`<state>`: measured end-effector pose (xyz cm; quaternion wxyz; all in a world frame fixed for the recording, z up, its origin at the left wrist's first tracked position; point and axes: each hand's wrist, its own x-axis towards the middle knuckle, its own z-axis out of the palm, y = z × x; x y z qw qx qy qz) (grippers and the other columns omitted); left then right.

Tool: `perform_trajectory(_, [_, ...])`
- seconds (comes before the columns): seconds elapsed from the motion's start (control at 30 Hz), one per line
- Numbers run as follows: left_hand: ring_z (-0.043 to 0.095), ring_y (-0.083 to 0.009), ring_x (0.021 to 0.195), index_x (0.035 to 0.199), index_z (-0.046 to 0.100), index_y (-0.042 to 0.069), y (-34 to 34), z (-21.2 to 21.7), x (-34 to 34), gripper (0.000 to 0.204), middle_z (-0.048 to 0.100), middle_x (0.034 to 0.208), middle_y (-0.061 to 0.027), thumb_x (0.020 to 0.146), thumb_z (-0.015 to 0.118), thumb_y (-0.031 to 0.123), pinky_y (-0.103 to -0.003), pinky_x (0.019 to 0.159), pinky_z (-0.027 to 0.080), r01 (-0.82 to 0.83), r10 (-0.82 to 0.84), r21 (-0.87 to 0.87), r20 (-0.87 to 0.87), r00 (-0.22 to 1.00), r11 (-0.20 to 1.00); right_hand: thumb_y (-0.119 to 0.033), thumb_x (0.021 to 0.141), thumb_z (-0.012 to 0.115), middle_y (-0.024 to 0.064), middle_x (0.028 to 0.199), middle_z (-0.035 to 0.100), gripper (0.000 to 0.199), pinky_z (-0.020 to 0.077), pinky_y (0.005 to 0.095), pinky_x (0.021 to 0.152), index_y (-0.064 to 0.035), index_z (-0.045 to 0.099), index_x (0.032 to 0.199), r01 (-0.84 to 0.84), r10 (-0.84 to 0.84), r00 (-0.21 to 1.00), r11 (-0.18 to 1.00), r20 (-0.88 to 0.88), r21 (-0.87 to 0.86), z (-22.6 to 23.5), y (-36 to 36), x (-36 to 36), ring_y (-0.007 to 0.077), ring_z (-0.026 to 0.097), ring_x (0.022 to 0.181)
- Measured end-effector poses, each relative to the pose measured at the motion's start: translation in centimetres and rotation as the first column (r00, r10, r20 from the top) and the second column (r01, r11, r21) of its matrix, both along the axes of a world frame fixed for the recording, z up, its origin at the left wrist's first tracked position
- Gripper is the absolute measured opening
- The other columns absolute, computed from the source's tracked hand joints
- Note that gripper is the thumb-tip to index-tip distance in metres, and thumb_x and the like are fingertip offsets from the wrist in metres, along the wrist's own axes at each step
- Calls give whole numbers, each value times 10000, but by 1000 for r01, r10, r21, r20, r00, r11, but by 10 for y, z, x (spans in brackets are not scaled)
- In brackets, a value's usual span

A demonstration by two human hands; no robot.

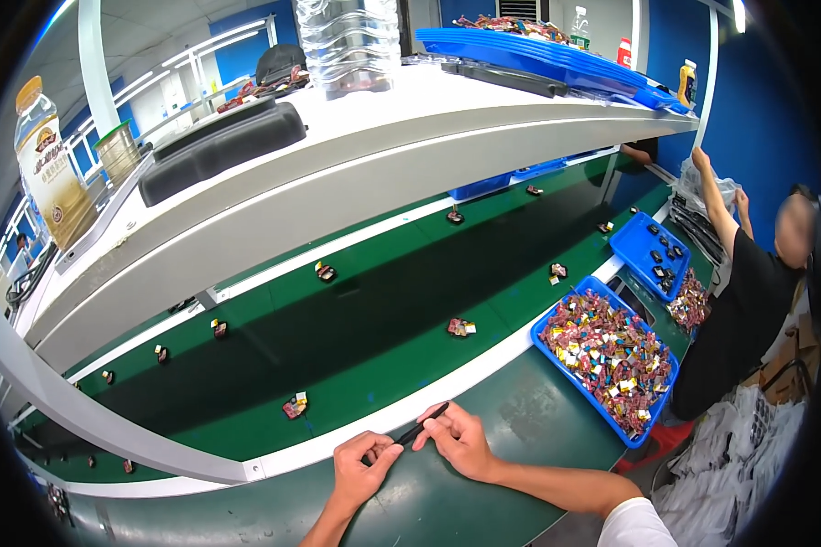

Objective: The recorder is assembling small electronic or mechanical components on a manufacturing assembly line, using a small tool to manipulate parts.

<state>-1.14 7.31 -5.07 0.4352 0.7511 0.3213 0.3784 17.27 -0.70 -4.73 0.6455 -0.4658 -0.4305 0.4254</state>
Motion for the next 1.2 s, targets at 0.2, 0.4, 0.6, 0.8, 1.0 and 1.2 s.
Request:
perform_trajectory(0.2, [572, -86, 565, 791, 728, -18, -3, 1, 2, 77, 678, 673, -49, 819, 769, 41, -230, 533, 438, -69, 67, -35, -37, 997, 997, -90, 1011, 586, 95, 819, 723, 137, 469, 216, 622, 14, 599, 1099, -22, 22, 1000, 999, 2, 29, -3, 1, 0, 106, 679, 755])
perform_trajectory(0.4, [549, -94, 530, 797, 753, 16, -4, 1, 5, 96, 653, 645, -43, 809, 810, 92, -239, 483, 403, -60, 61, 30, -35, 998, 998, -58, 954, 675, 44, 740, 706, 108, 397, 211, 517, 23, 666, 1025, -53, 58, 966, 998, 253, -24, -6, 1, -4, 29, 582, 606])
perform_trajectory(0.6, [539, -85, 564, 833, 750, 5, -3, 1, 7, 125, 678, 694, -40, 812, 819, 107, -232, 499, 389, -24, 31, 108, -69, 997, 994, -56, 936, 696, -21, 615, 584, 115, 323, 238, 477, 15, 695, 1027, 54, -67, 972, 996, 223, 64, -18, 3, -5, 11, 423, 518])
perform_trajectory(0.8, [555, -84, 552, 908, 761, 18, 2, 1, 4, 153, 666, 679, -41, 801, 830, 103, -227, 491, 392, -6, 10, 70, -56, 998, 997, -61, 926, 707, -22, 593, 537, 132, 314, 241, 472, 3, 700, 1041, 30, -45, 907, 999, 418, 42, -2, 2, -4, 18, 410, 515])
perform_trajectory(1.0, [604, -70, 651, 1019, 751, 13, -1, 4, 8, 217, 720, 872, -54, 808, 794, 34, -199, 525, 413, -40, 57, -134, 123, 991, 990, -89, 916, 720, 1, 563, 529, 117, 321, 261, 451, -10, 704, 1001, 176, -179, 960, 984, 216, 31, -15, 5, -9, 45, 410, 468])
perform_trajectory(1.2, [607, -65, 692, 1134, 721, 11, 4, 3, 2, 329, 717, 958, -78, 809, 774, 5, -193, 539, 423, 74, -75, 45, 12, 997, 996, -110, 886, 738, 42, 589, 576, 99, 372, 304, 443, -42, 704, 949, 117, -234, 816, 962, 528, 245, -12, 0, -9, 139, 436, 421])
